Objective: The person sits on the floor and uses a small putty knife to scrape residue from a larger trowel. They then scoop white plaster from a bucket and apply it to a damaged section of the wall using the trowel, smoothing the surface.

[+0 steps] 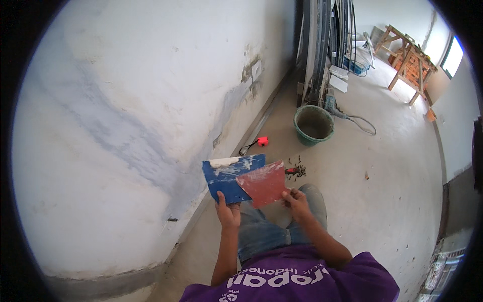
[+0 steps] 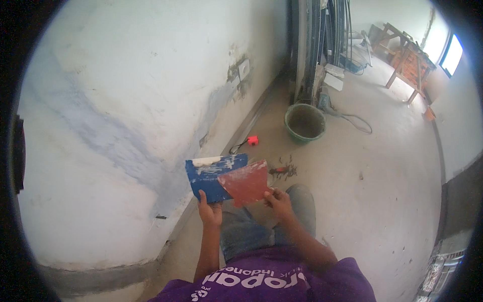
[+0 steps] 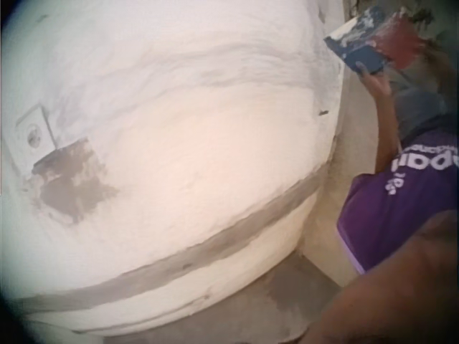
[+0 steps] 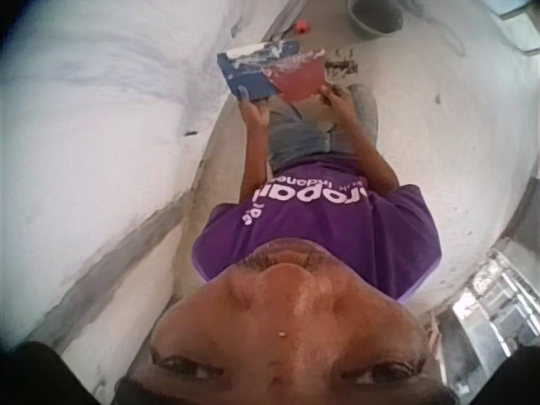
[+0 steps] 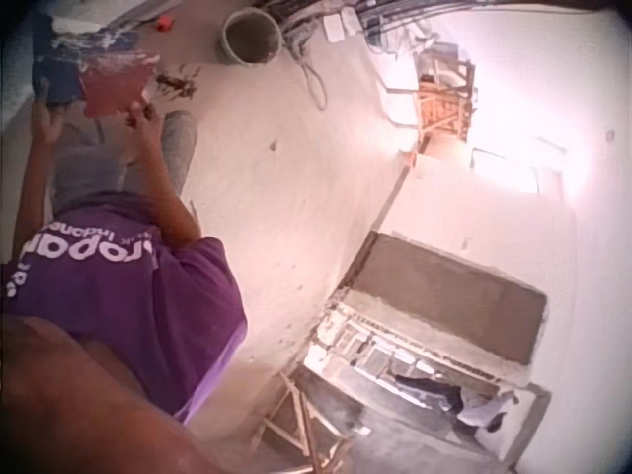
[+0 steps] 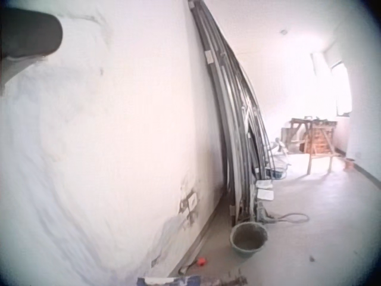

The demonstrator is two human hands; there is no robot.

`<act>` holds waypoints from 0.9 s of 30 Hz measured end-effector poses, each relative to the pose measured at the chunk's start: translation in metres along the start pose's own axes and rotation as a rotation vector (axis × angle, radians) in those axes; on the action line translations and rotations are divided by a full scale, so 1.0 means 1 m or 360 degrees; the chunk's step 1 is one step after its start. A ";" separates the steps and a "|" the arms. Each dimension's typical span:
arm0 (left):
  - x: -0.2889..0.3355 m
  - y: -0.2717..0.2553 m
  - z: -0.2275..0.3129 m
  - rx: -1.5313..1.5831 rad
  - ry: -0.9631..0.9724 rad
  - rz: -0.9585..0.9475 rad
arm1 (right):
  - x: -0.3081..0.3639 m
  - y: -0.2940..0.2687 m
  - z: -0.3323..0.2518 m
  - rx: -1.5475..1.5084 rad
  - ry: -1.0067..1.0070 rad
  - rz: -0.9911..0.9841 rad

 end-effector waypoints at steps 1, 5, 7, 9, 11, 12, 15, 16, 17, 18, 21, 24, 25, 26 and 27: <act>0.003 -0.005 0.010 0.0016 0.0052 0.0001 | 0.005 -0.011 -0.007 -0.0104 -0.0021 -0.0006; 0.016 -0.014 0.029 -0.0042 0.0071 0.0015 | 0.038 -0.009 -0.066 -0.0748 -0.0067 0.0025; 0.017 -0.017 0.032 -0.0052 0.0051 0.0033 | 0.039 -0.013 -0.048 -0.0445 0.0075 -0.0096; 0.020 -0.010 0.029 -0.0196 0.0007 -0.0008 | 0.041 -0.008 -0.049 -0.0238 0.0158 -0.0160; 0.027 -0.006 0.033 -0.0297 -0.0004 -0.0022 | 0.036 0.014 -0.089 -0.0589 0.0128 -0.0123; 0.030 -0.004 0.033 -0.0301 -0.0015 -0.0037 | 0.032 0.021 -0.104 -0.0761 0.0114 -0.0093; 0.038 0.007 0.032 -0.0334 0.0000 -0.0123 | 0.008 0.026 -0.105 -0.0498 -0.0094 -0.0229; 0.040 0.013 0.031 -0.0350 0.0012 -0.0157 | 0.000 0.022 -0.099 -0.0494 -0.0064 -0.0166; 0.043 0.016 0.030 -0.0365 0.0039 -0.0131 | -0.005 0.022 -0.094 -0.0492 -0.0018 -0.0111; 0.047 0.019 0.030 -0.0379 0.0063 -0.0106 | -0.008 0.020 -0.090 -0.0490 0.0028 -0.0056; 0.049 0.015 0.031 -0.0518 0.0134 -0.0129 | -0.020 0.017 -0.109 -0.0467 -0.0148 -0.0029; 0.053 0.026 0.024 -0.0686 0.0215 -0.0253 | -0.016 0.016 -0.117 -0.0067 -0.0195 -0.0103; 0.056 0.031 0.022 -0.0742 0.0247 -0.0305 | -0.022 0.012 -0.105 0.0001 -0.0206 -0.0095; 0.058 0.032 0.019 -0.0976 0.0299 -0.0287 | -0.032 0.004 -0.086 0.0067 -0.0223 -0.0074; 0.060 0.031 0.015 -0.1205 0.0357 -0.0269 | -0.034 0.002 -0.082 0.0137 -0.0240 -0.0059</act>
Point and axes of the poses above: each hand's wrist, its own x-axis away from the middle knuckle, its own y-axis out of the palm, z = x × y, the point moved 5 cm from there along -x, towards the middle knuckle, and after that the axes turned 6 degrees about -y, right-handed, at the moved point
